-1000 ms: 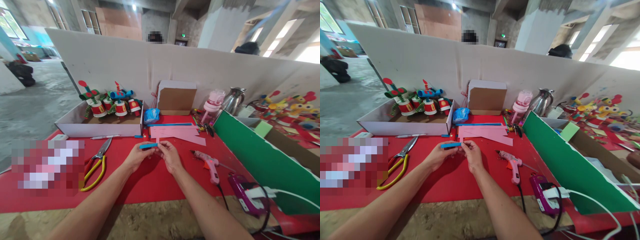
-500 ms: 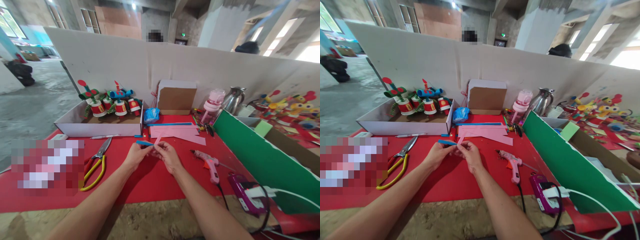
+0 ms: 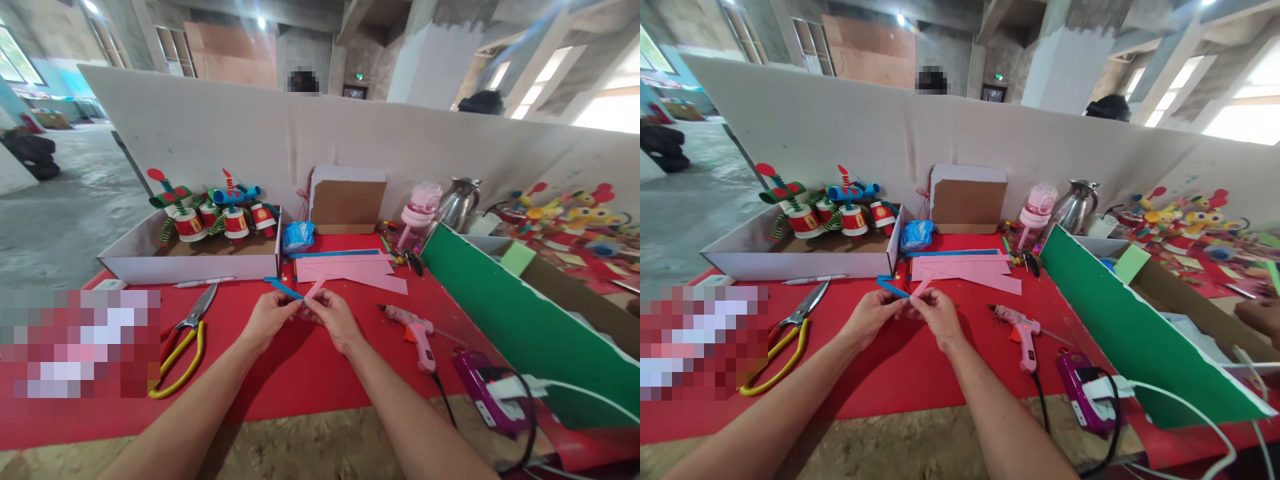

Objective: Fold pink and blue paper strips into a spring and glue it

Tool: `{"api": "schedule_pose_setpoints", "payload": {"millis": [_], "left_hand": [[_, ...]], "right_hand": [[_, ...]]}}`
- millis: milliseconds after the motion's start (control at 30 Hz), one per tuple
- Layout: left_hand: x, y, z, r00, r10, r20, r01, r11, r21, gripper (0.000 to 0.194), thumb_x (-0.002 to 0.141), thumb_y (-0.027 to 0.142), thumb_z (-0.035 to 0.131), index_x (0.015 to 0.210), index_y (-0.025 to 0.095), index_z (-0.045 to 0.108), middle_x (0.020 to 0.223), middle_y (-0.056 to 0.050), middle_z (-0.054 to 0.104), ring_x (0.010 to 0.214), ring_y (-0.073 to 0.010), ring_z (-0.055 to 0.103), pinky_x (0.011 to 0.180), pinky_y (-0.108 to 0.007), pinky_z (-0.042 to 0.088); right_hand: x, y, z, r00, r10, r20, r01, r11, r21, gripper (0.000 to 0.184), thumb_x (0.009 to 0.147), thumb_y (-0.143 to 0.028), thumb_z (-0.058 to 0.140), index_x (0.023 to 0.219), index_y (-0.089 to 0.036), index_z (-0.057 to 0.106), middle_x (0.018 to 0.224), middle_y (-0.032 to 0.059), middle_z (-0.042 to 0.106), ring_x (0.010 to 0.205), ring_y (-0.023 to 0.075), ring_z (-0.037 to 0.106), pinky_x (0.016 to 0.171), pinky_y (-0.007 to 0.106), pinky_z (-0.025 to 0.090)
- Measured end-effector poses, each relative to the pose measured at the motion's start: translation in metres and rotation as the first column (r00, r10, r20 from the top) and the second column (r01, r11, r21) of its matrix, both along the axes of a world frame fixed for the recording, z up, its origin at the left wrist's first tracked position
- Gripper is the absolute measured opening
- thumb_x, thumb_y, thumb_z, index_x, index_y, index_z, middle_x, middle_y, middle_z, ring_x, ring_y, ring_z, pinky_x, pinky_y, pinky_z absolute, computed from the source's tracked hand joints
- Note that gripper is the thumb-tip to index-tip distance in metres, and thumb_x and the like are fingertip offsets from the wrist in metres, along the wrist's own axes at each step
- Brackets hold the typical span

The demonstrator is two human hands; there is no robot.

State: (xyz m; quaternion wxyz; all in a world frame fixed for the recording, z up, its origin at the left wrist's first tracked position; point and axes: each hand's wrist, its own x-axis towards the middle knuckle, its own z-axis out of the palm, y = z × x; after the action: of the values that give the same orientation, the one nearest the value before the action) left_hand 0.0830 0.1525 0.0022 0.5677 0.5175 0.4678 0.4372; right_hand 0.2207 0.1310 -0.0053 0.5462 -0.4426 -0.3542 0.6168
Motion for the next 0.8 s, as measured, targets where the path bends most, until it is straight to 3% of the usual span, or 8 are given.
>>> {"api": "schedule_pose_setpoints", "payload": {"millis": [333, 567, 800], "left_hand": [[0.0005, 0.0005, -0.0020, 0.993, -0.080, 0.084, 0.080, 0.997, 0.006, 0.026, 0.060, 0.037, 0.073, 0.071, 0.015, 0.065, 0.063, 0.001, 0.062, 0.053, -0.0090, 0.050, 0.051, -0.021, 0.038], [-0.0003, 0.0009, -0.0037, 0.997, -0.047, 0.055, 0.047, 0.999, -0.005, 0.028, 0.058, 0.039, 0.072, 0.070, 0.015, 0.065, 0.062, -0.001, 0.062, 0.052, -0.0092, 0.048, 0.051, -0.022, 0.037], [-0.0002, 0.0005, -0.0032, 0.996, -0.064, 0.066, 0.065, 0.998, -0.013, 0.027, 0.059, 0.038, 0.072, 0.070, 0.015, 0.065, 0.061, 0.000, 0.061, 0.049, -0.0079, 0.045, 0.050, -0.021, 0.036]], "right_hand": [[-0.0047, -0.0012, 0.0017, 0.999, -0.046, -0.026, 0.045, 0.998, -0.047, 0.031, 0.053, -0.034, 0.080, 0.072, -0.016, 0.063, 0.064, 0.0002, 0.067, 0.057, 0.0136, 0.064, 0.069, 0.030, 0.054], [-0.0034, 0.0000, -0.0012, 1.000, 0.005, -0.028, -0.005, 1.000, -0.020, 0.033, 0.054, -0.036, 0.079, 0.074, -0.015, 0.063, 0.064, 0.0005, 0.067, 0.060, 0.0136, 0.064, 0.071, 0.031, 0.052], [-0.0038, 0.0003, -0.0006, 1.000, -0.028, 0.000, 0.028, 1.000, -0.011, 0.030, 0.056, -0.032, 0.077, 0.077, -0.017, 0.061, 0.067, -0.0009, 0.066, 0.061, 0.0133, 0.063, 0.070, 0.029, 0.051]]}}
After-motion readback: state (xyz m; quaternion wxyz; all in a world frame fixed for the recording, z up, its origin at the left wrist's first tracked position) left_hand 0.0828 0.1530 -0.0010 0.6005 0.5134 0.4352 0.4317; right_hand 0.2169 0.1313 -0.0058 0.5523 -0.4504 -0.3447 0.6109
